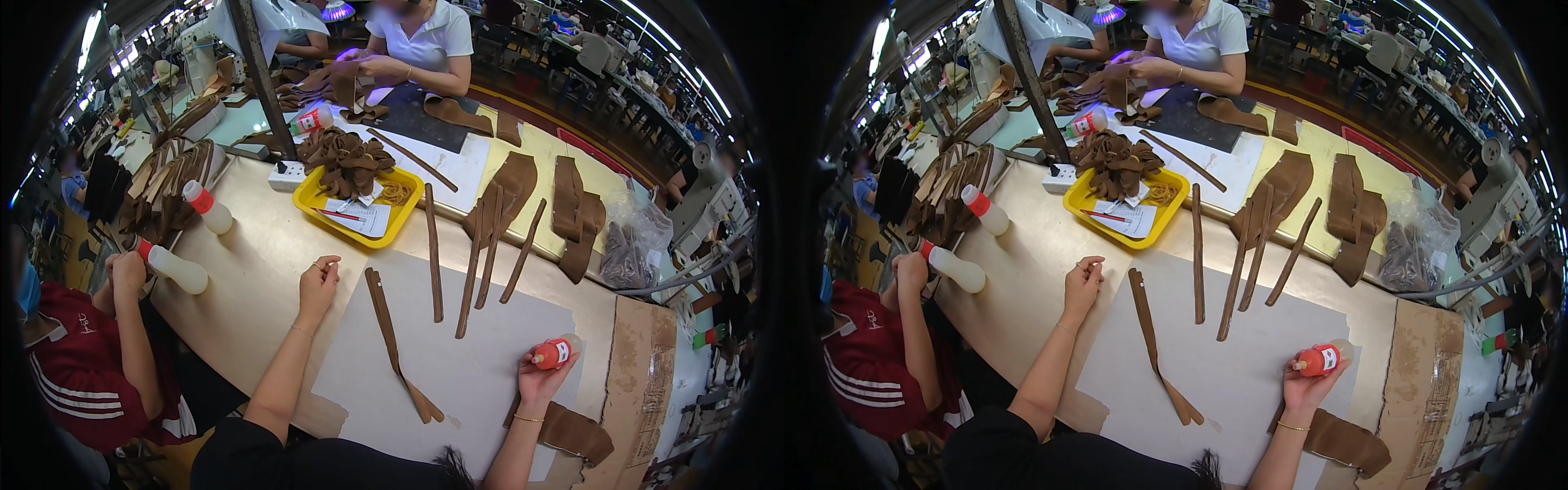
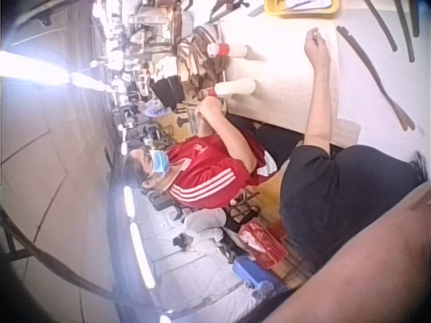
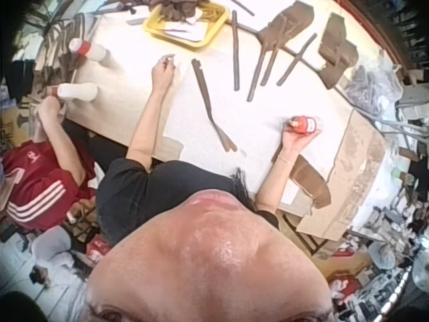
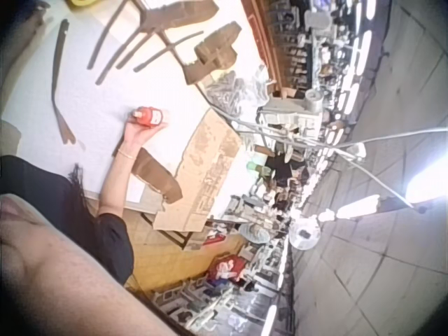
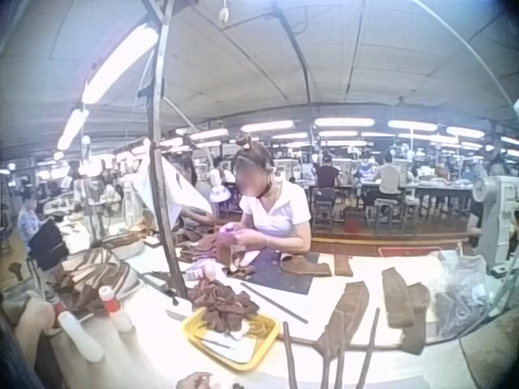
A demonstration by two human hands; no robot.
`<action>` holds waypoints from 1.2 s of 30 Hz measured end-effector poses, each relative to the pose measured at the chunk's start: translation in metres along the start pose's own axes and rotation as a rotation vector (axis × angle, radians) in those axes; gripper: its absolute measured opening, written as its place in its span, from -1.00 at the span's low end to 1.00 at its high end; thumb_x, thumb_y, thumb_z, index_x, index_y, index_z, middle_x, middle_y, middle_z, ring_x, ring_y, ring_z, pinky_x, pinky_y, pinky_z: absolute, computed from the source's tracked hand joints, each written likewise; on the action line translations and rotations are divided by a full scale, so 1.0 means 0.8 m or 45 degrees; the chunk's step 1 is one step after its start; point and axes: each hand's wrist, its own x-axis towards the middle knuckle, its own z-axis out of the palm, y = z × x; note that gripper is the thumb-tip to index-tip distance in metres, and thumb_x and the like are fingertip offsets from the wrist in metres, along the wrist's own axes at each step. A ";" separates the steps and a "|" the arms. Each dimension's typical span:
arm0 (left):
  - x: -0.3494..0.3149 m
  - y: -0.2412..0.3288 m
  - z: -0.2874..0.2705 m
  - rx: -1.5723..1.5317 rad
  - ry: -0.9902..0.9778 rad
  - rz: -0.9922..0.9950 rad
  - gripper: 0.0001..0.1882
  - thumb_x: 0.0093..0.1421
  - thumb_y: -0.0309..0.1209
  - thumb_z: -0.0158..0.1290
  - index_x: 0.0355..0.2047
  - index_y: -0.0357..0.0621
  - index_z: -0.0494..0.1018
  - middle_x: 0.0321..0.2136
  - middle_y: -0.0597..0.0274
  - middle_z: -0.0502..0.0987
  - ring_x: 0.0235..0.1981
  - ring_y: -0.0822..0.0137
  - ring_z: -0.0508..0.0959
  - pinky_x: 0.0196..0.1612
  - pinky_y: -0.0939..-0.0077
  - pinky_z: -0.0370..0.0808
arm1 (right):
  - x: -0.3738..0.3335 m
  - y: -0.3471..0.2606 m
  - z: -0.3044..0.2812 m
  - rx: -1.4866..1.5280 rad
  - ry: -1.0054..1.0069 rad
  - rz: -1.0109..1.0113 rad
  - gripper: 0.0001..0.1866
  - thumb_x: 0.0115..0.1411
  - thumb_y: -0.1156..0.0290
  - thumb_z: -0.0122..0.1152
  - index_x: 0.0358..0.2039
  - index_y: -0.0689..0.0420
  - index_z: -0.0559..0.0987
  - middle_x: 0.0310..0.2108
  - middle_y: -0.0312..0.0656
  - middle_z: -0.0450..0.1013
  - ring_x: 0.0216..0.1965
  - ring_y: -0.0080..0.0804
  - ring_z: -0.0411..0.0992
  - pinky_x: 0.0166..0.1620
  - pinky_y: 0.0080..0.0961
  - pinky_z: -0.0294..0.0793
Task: The person applies glue from a squeeze bottle to brown leather straps and larger leather pieces on a worktable. They repeatedly pick up straps, apply glue along their length, and place them back down, while also gluing edges of larger leather components.
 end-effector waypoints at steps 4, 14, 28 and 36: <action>0.001 -0.001 0.000 0.008 -0.003 0.007 -0.82 0.25 -0.45 -0.02 -0.20 -0.18 0.52 -0.66 0.35 0.42 -0.65 0.57 0.36 -0.55 0.64 0.32 | 0.002 -0.001 -0.002 0.022 -0.013 0.006 -0.37 0.11 -0.32 0.02 -0.23 0.05 0.48 -0.38 -0.33 0.45 -0.39 -0.38 0.40 -0.41 -0.43 0.42; 0.012 0.009 -0.010 -0.188 -0.123 -0.208 -0.79 0.24 -0.38 0.05 -0.23 -0.28 0.52 -0.54 0.32 0.48 -0.60 0.58 0.41 -0.55 0.70 0.38 | 0.014 0.000 -0.007 -0.025 -0.020 0.012 -0.38 0.13 -0.28 0.03 -0.16 0.07 0.47 -0.30 -0.29 0.46 -0.33 -0.35 0.42 -0.32 -0.40 0.43; 0.008 0.048 0.042 0.760 -0.320 0.041 -0.50 -0.06 -0.05 0.29 -0.19 -0.07 0.52 -0.33 0.28 0.45 -0.32 0.38 0.46 -0.19 0.41 0.37 | 0.020 -0.007 -0.024 -0.017 -0.114 0.028 -0.38 0.11 -0.28 0.04 -0.14 0.04 0.46 -0.26 -0.26 0.45 -0.26 -0.29 0.41 -0.29 -0.38 0.43; 0.020 0.053 0.049 0.819 -0.429 -0.060 -0.72 -0.09 -0.22 0.31 -0.45 -0.10 0.54 -0.34 0.25 0.49 -0.25 0.32 0.49 -0.19 0.30 0.32 | 0.014 -0.004 -0.011 0.009 -0.049 0.025 -0.39 0.15 -0.28 0.00 -0.12 0.02 0.42 -0.25 -0.24 0.43 -0.28 -0.28 0.39 -0.32 -0.41 0.44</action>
